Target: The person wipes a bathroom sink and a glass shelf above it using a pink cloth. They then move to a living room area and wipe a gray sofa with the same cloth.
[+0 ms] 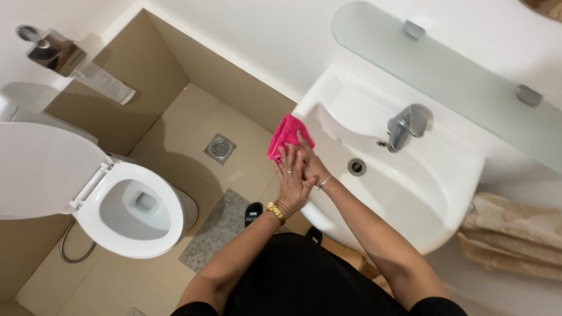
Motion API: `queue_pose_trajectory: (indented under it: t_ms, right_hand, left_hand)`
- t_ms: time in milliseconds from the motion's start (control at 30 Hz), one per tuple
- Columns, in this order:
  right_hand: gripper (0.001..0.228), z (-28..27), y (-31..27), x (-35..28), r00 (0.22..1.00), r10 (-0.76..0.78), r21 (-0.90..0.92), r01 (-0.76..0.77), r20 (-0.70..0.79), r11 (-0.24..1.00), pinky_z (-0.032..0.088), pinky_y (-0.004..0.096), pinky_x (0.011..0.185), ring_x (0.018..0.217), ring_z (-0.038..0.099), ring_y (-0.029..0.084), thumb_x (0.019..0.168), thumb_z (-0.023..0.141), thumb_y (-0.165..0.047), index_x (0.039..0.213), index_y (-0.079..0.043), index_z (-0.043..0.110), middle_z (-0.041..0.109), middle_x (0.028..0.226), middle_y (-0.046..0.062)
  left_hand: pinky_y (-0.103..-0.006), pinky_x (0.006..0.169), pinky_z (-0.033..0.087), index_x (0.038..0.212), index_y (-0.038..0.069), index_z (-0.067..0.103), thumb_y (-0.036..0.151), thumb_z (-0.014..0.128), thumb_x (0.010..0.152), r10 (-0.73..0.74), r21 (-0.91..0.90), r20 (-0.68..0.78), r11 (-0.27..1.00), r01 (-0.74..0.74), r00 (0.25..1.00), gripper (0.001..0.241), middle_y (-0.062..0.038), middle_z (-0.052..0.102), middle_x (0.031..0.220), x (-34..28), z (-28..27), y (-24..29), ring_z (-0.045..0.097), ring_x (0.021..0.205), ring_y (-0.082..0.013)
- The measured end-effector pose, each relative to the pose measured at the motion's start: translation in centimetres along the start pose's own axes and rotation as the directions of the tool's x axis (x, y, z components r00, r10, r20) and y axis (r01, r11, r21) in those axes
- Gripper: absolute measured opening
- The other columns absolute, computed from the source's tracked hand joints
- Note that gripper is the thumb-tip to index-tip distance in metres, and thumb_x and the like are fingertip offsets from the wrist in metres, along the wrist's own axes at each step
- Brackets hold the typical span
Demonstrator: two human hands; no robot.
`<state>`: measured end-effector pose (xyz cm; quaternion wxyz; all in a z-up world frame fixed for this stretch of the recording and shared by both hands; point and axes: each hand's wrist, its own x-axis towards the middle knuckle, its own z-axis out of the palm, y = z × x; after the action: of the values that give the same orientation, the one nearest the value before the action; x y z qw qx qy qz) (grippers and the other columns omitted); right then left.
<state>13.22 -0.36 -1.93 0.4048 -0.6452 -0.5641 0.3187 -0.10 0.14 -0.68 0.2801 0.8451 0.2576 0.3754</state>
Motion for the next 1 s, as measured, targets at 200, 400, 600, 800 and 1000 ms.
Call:
queue_pose_trajectory:
  t_ms: [200,400,600,800,1000]
  right_hand:
    - [0.038,-1.5,-7.7,-12.5,0.955,0.28,-0.278,-0.244,0.097,0.929,0.048,0.053,0.104,0.124,0.058,0.036,0.097,0.06,-0.05,0.122,-0.022,0.064,0.065,0.13,0.01]
    - [0.049,-6.7,-7.0,-28.9,0.953,0.3,-0.71,-0.245,-0.049,0.66,0.046,0.048,0.096,0.126,0.056,0.027,0.094,0.054,-0.056,0.142,-0.046,0.055,0.055,0.149,-0.005]
    - [0.039,-15.1,0.7,-38.7,0.924,0.213,-0.809,-0.381,-0.317,0.448,0.04,0.051,0.111,0.149,0.039,0.029,0.095,0.052,-0.047,0.129,-0.036,0.065,0.047,0.16,-0.01]
    - [0.039,-24.1,4.8,-33.2,0.922,0.004,-0.905,-0.38,-0.387,0.192,0.026,0.047,0.131,0.153,0.04,0.029,0.098,0.055,-0.042,0.125,-0.02,0.072,0.054,0.158,0.006]
    - [0.062,-27.6,10.6,-29.0,0.548,0.455,-0.279,-0.799,-0.702,0.532,0.023,0.058,0.127,0.151,0.022,0.052,0.103,0.057,-0.046,0.159,-0.03,0.037,0.004,0.173,0.011]
  left_hand:
    - [-0.0791,0.111,-0.003,0.164,0.016,0.02,0.05,0.043,0.104,-0.091,0.013,0.092,0.996,0.09,0.992,0.073,-0.019,0.006,0.171,0.2,-4.1,3.5,-0.006,0.154,-0.0511]
    - [-0.0719,0.115,0.017,0.16,0.02,0.033,0.041,0.052,0.104,0.032,0.025,0.385,0.999,-0.046,0.923,0.063,-0.012,0.027,0.167,0.2,-1.6,4.5,0.016,0.155,-0.0423]
    - [-0.0681,0.115,0.026,0.157,0.022,0.04,0.054,0.049,0.101,-0.044,0.311,0.559,0.937,-0.161,0.828,0.065,-0.015,0.039,0.16,-0.2,-0.7,5.1,0.022,0.153,-0.0438]
    - [-0.063,0.118,0.025,0.151,0.022,0.049,0.057,0.049,0.1,-0.157,0.4,0.631,0.905,-0.146,0.759,0.062,-0.012,0.041,0.16,0.3,-1.0,5.8,0.018,0.156,-0.0398]
    - [-0.0613,0.12,0.021,0.149,0.025,0.052,0.065,0.042,0.099,-0.239,0.479,0.692,0.858,-0.186,0.681,0.064,-0.01,0.039,0.163,0.4,-0.7,5.6,0.013,0.158,-0.0375]
